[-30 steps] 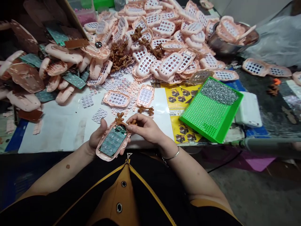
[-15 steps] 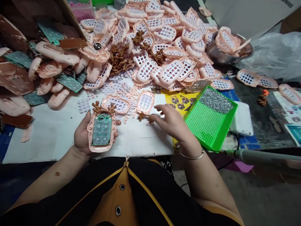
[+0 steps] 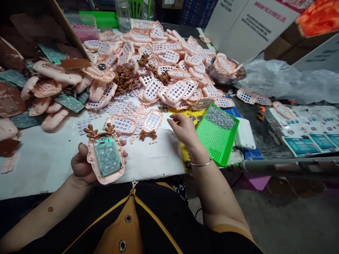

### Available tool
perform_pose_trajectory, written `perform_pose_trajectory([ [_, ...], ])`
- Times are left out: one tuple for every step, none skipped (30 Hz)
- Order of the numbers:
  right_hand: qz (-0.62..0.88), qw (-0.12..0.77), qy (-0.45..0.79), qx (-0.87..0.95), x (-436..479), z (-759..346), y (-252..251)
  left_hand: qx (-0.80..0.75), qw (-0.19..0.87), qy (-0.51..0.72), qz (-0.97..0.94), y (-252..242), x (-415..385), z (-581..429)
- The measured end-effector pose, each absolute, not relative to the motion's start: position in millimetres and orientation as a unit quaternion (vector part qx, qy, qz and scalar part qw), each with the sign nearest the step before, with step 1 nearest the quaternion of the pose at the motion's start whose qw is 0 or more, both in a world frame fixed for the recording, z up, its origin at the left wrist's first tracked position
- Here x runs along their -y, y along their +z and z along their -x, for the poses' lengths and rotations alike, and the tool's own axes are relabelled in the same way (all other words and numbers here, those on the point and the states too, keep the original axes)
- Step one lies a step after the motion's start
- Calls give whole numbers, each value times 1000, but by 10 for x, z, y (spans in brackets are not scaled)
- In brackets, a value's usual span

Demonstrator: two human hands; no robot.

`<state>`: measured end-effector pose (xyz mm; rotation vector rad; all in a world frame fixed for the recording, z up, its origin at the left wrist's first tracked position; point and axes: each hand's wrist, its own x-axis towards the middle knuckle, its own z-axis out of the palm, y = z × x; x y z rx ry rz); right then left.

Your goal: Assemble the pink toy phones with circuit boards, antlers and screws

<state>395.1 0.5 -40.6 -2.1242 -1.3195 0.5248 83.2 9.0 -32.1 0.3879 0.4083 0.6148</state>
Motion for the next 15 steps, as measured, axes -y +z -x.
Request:
perform_pose_trajectory([
  [808, 271, 199, 484, -69, -3991, -443, -200, 914, 298, -188, -317, -80, -849],
  [815, 257, 201, 480, -145, -4009, -481, -200, 914, 298, -190, -318, -70, -863],
  [819, 246, 200, 478, -228, -4004, -515, -199, 914, 298, -192, -324, -61, -872],
  [822, 238, 198, 477, -314, -3982, -543, -197, 913, 298, -195, -334, -53, -875],
  [825, 230, 197, 477, -397, -3947, -562, -193, 913, 300, -198, -346, -47, -870],
  [827, 224, 198, 476, -471, -3906, -574, -187, 913, 302, -200, -360, -43, -860],
  [828, 220, 201, 475, -531, -3863, -581, -181, 913, 306, -201, -373, -42, -846],
  [828, 219, 207, 473, -574, -3825, -587, -174, 913, 309, -202, -384, -42, -830],
  [827, 220, 216, 470, -601, -3793, -594, -167, 913, 313, -202, -392, -45, -814],
  [826, 222, 225, 466, -611, -3770, -603, -162, 913, 316, -201, -397, -49, -801],
  [825, 225, 234, 462, -608, -3756, -616, -160, 913, 316, -201, -398, -55, -792],
  [824, 229, 244, 457, -596, -3749, -632, -161, 914, 315, -200, -397, -63, -790],
  [823, 234, 252, 452, -579, -3748, -649, -165, 914, 315, -198, -394, -71, -793],
  [822, 238, 259, 447, -561, -3750, -668, -171, 913, 313, -196, -392, -80, -801],
  [822, 244, 264, 442, -545, -3752, -688, -178, 913, 312, -193, -392, -88, -814],
])
